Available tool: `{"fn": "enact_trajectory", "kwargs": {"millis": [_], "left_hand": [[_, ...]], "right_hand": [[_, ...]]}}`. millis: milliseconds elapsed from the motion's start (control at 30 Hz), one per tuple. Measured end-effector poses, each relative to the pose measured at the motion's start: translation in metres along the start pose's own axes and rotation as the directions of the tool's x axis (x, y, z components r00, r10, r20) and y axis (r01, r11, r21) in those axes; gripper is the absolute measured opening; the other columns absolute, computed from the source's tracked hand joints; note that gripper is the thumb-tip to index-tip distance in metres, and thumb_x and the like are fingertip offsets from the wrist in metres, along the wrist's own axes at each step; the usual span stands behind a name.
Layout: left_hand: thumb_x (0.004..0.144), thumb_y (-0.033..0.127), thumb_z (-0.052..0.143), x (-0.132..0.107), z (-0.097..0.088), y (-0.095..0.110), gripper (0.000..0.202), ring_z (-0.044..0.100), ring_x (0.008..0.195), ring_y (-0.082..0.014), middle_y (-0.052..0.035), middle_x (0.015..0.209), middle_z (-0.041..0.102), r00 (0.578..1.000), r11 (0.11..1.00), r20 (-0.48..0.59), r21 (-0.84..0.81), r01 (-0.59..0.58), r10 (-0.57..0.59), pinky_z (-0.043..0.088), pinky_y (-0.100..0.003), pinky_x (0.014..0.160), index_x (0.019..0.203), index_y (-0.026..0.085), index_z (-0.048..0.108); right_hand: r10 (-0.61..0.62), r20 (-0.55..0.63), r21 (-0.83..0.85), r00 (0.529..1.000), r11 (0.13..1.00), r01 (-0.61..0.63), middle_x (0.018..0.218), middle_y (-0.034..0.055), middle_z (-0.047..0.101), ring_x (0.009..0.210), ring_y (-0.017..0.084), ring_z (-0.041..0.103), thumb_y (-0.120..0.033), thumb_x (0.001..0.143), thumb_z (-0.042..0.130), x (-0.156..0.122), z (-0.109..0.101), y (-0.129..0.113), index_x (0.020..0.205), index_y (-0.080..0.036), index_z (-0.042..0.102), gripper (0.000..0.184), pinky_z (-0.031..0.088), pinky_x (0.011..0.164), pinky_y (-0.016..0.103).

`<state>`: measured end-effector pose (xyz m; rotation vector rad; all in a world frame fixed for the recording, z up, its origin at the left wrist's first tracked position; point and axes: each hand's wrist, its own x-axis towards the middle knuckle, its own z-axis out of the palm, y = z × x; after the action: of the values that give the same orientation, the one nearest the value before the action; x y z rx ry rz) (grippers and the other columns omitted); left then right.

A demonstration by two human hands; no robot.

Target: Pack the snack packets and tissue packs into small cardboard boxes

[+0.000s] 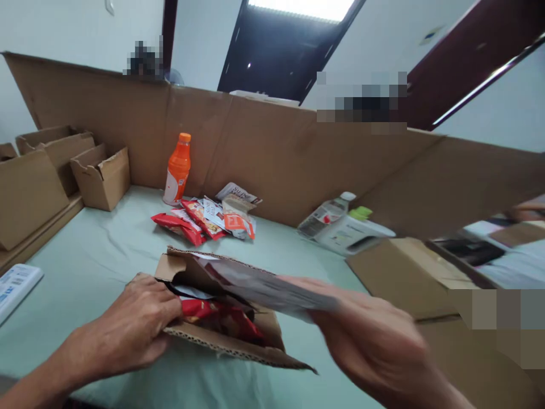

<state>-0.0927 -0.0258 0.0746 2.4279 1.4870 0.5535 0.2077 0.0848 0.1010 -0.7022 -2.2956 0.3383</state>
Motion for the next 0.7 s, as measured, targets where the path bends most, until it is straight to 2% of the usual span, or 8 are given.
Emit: {"fn": "enact_trajectory", "kwargs": {"millis": [67, 100, 200, 300, 467, 567, 633, 700], "left_hand": [[0.067, 0.001, 0.056, -0.002, 0.001, 0.000, 0.028, 0.066, 0.088, -0.0224, -0.0011, 0.090, 0.070, 1.000, 1.000, -0.017, 0.003, 0.003, -0.003, 0.045, -0.035, 0.082, 0.086, 0.021, 0.058], [0.067, 0.001, 0.057, -0.002, 0.002, 0.001, 0.028, 0.066, 0.089, -0.0226, -0.0013, 0.091, 0.071, 1.000, 1.000, -0.021, 0.004, 0.007, -0.007, 0.045, -0.036, 0.083, 0.088, 0.021, 0.059], [0.066, 0.002, 0.058, -0.004, 0.004, 0.001, 0.027, 0.066, 0.088, -0.0227, -0.0012, 0.088, 0.070, 0.999, 1.000, -0.028, 0.015, 0.020, -0.019, 0.044, -0.036, 0.082, 0.087, 0.021, 0.059], [0.065, 0.003, 0.059, -0.005, 0.005, 0.001, 0.022, 0.064, 0.083, -0.0222, -0.0009, 0.083, 0.068, 0.999, 0.999, -0.022, 0.022, 0.031, -0.031, 0.043, -0.036, 0.080, 0.079, 0.020, 0.054], [0.069, 0.004, 0.062, -0.001, 0.006, -0.002, 0.019, 0.064, 0.084, -0.0224, -0.0015, 0.086, 0.070, 0.998, 0.999, 0.025, -0.008, 0.053, -0.053, 0.042, -0.038, 0.081, 0.080, 0.019, 0.056], [0.069, 0.005, 0.064, 0.001, 0.007, -0.003, 0.020, 0.064, 0.085, -0.0241, -0.0022, 0.087, 0.070, 0.998, 0.999, 0.033, -0.001, 0.048, -0.048, 0.043, -0.040, 0.081, 0.082, 0.019, 0.058], [0.068, 0.003, 0.063, 0.000, 0.007, -0.003, 0.021, 0.064, 0.086, -0.0246, -0.0024, 0.089, 0.070, 0.999, 1.000, 0.016, -0.001, 0.028, -0.028, 0.045, -0.041, 0.081, 0.082, 0.019, 0.058], [0.071, 0.002, 0.060, -0.005, 0.006, -0.003, 0.024, 0.065, 0.096, -0.0266, -0.0040, 0.098, 0.072, 0.998, 1.000, -0.050, 0.008, -0.029, 0.029, 0.047, -0.043, 0.088, 0.087, 0.019, 0.059]], "right_hand": [[-0.088, 0.149, 0.034, 0.985, 0.996, 0.084, 0.101, -0.0022, 0.079, 0.085, 0.025, 0.076, -0.021, 0.094, 0.047, 0.013, 0.011, -0.005, 0.122, -0.052, 0.065, 0.045, 0.062, 0.069, 0.037], [-0.090, 0.224, 0.010, 0.970, 0.996, 0.090, 0.095, -0.0002, 0.079, 0.079, 0.023, 0.076, -0.017, 0.094, 0.044, 0.020, 0.017, -0.008, 0.114, -0.044, 0.069, 0.042, 0.060, 0.064, 0.034], [0.072, 0.477, -0.219, 0.876, 0.975, 0.039, 0.087, 0.0036, 0.077, 0.071, 0.021, 0.071, -0.009, 0.087, 0.045, 0.041, 0.036, -0.013, 0.093, -0.027, 0.069, 0.031, 0.049, 0.059, 0.030], [0.223, 0.625, -0.378, 0.748, 0.925, 0.040, 0.092, 0.0056, 0.078, 0.077, 0.023, 0.071, -0.008, 0.081, 0.054, 0.057, 0.058, -0.011, 0.090, -0.023, 0.069, 0.023, 0.042, 0.062, 0.028], [0.217, 0.785, -0.310, 0.580, 0.948, 0.065, 0.091, 0.0081, 0.079, 0.085, 0.023, 0.072, -0.001, 0.079, 0.052, 0.079, 0.100, -0.002, 0.092, -0.020, 0.075, 0.032, 0.042, 0.066, 0.027], [0.191, 0.817, -0.260, 0.544, 0.964, 0.051, 0.099, 0.0103, 0.080, 0.092, 0.024, 0.074, -0.002, 0.078, 0.056, 0.086, 0.117, 0.001, 0.100, -0.018, 0.077, 0.034, 0.047, 0.073, 0.027], [0.180, 0.831, -0.235, 0.526, 0.971, 0.039, 0.103, 0.0113, 0.080, 0.095, 0.025, 0.074, -0.002, 0.080, 0.056, 0.084, 0.115, 0.001, 0.105, -0.017, 0.077, 0.036, 0.050, 0.077, 0.028], [0.150, 0.817, -0.199, 0.557, 0.980, 0.028, 0.113, 0.0109, 0.078, 0.101, 0.025, 0.074, -0.004, 0.084, 0.054, 0.077, 0.102, 0.001, 0.116, -0.018, 0.074, 0.040, 0.054, 0.083, 0.031]]}}
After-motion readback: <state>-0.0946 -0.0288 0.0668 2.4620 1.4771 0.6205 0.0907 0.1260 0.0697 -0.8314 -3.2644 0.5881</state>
